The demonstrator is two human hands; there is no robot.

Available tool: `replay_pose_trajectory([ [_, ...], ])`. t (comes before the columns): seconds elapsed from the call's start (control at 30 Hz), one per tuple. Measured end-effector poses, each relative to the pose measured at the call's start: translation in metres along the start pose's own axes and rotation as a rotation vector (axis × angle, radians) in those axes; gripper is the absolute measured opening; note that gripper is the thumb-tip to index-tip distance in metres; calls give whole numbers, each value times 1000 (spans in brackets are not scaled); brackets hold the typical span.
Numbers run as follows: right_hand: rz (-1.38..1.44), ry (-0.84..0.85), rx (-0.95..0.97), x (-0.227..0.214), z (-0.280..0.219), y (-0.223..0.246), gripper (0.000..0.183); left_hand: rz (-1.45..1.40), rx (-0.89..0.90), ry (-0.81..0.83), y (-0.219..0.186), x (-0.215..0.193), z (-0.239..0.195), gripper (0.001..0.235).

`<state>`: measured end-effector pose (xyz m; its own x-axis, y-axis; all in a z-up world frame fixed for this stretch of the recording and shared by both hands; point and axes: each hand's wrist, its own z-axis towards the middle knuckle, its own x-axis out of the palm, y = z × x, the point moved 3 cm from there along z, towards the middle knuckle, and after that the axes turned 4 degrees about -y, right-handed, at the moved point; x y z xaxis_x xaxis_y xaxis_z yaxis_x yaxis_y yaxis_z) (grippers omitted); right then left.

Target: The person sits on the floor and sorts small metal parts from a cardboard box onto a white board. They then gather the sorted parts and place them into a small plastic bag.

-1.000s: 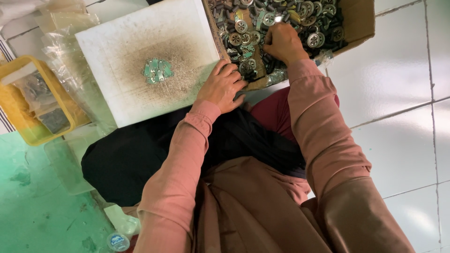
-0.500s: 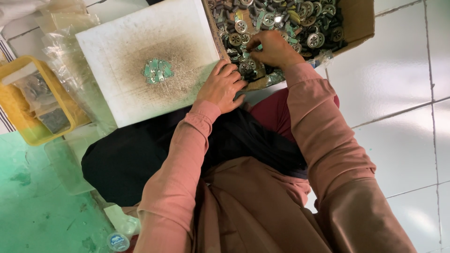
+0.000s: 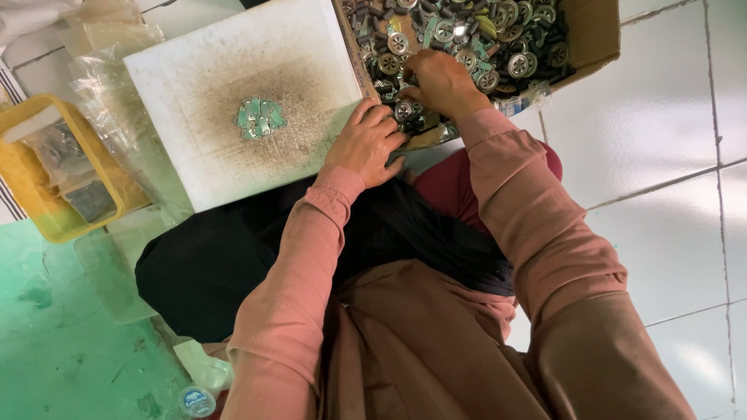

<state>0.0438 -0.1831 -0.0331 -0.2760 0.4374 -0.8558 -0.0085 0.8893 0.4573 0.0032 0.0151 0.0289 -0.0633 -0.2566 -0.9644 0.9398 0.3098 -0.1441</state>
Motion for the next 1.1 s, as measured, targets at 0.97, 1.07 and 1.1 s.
replay_pose_trajectory([
  [0.97, 517, -98, -102, -53, 11, 186, 11, -49, -173, 317, -1, 27, -8, 35],
  [1.07, 432, -98, -194, -30, 27, 220, 9, -85, -266, 369, -2, 43, -16, 46],
  [1.1, 394, -128, -275, -23, 33, 229, 8, -119, -288, 369, -2, 46, -16, 44],
])
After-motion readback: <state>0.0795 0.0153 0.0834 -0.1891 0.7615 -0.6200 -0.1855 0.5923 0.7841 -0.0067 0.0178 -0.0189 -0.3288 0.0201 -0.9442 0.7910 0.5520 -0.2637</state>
